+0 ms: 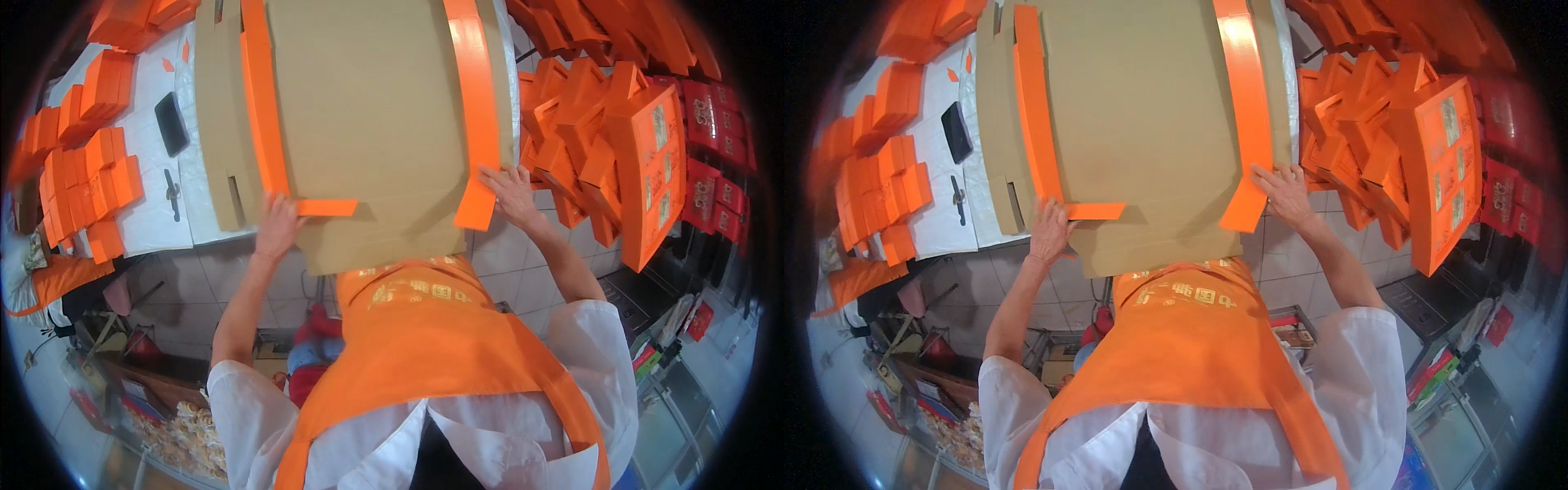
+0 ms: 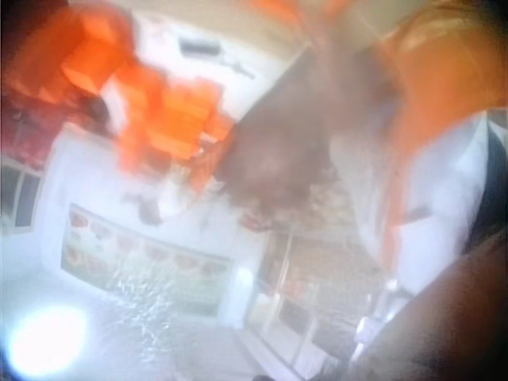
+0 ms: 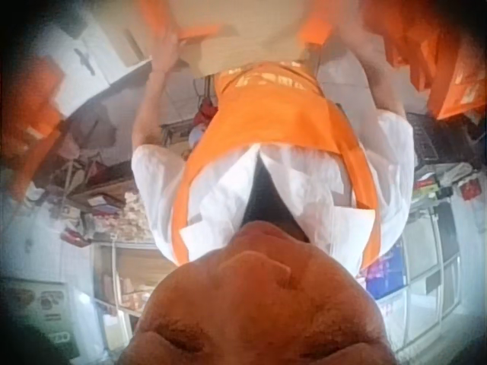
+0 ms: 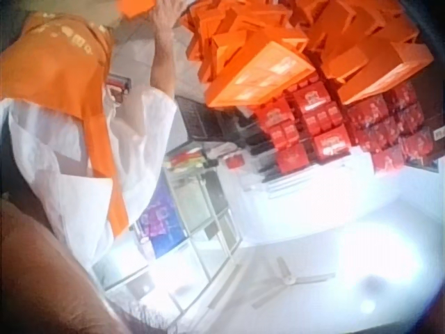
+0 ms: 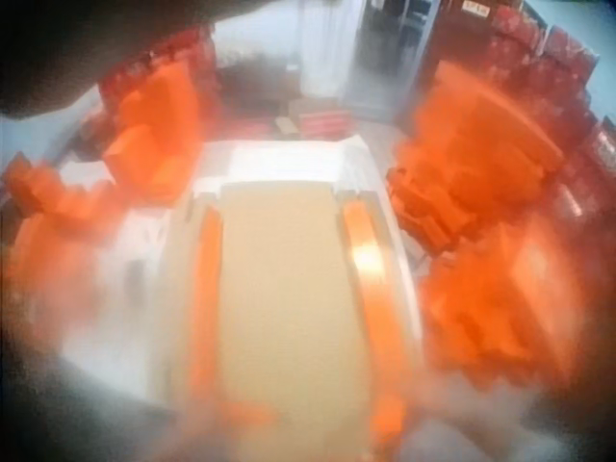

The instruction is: The person assembles orange cardboard boxes by folding the flaps and tucking them into slots to form a rectangular frame. They then pick up smaller orange boxes from a pile and place them into the assembled frame, repeating this process to fill the container.

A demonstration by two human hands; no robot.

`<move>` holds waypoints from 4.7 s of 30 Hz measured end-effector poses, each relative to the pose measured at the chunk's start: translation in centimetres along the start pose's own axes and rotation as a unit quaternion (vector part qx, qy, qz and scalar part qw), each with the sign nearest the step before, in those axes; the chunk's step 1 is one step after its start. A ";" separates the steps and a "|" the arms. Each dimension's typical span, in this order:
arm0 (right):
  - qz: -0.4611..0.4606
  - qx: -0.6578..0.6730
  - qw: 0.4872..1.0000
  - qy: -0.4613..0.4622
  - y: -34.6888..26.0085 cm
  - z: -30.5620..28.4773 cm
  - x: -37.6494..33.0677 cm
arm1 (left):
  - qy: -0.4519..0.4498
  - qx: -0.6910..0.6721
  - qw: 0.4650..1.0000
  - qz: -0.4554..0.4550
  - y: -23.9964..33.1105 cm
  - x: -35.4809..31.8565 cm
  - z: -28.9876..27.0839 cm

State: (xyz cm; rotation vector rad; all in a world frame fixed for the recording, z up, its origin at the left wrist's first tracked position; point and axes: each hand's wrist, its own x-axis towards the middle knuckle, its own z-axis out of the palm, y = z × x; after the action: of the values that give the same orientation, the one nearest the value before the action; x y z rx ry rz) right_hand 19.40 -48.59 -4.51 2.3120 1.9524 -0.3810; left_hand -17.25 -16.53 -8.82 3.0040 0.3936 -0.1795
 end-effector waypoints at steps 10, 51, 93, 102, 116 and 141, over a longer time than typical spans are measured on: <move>-0.075 -0.105 0.992 0.014 -4.7 2.2 4.3 | 0.046 0.019 0.988 0.145 -1.4 1.0 0.8; 0.031 0.185 0.962 0.198 -12.3 3.8 4.4 | 0.086 -0.092 0.941 0.314 -5.3 0.2 -1.2; 0.084 0.479 0.793 -0.366 -4.7 -4.4 5.5 | 0.067 -0.513 0.824 -0.232 -1.7 -2.1 -0.3; 0.208 0.276 0.900 -0.264 -6.5 -5.7 9.5 | 0.322 -0.307 0.881 -0.159 0.6 -0.2 1.1; 0.101 0.075 0.990 0.071 -14.9 0.4 4.9 | -0.054 -0.129 0.988 0.068 0.7 3.0 -0.9; -0.083 -0.010 0.979 -0.185 -8.9 -0.1 5.5 | -0.208 -0.003 0.976 0.060 -2.8 1.7 -5.4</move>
State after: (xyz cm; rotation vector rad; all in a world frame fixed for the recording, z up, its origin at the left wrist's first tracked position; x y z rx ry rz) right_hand 11.48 -41.76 -4.97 1.8983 1.9473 -0.7410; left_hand -15.81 -12.79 -4.00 2.8633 0.1690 -0.7729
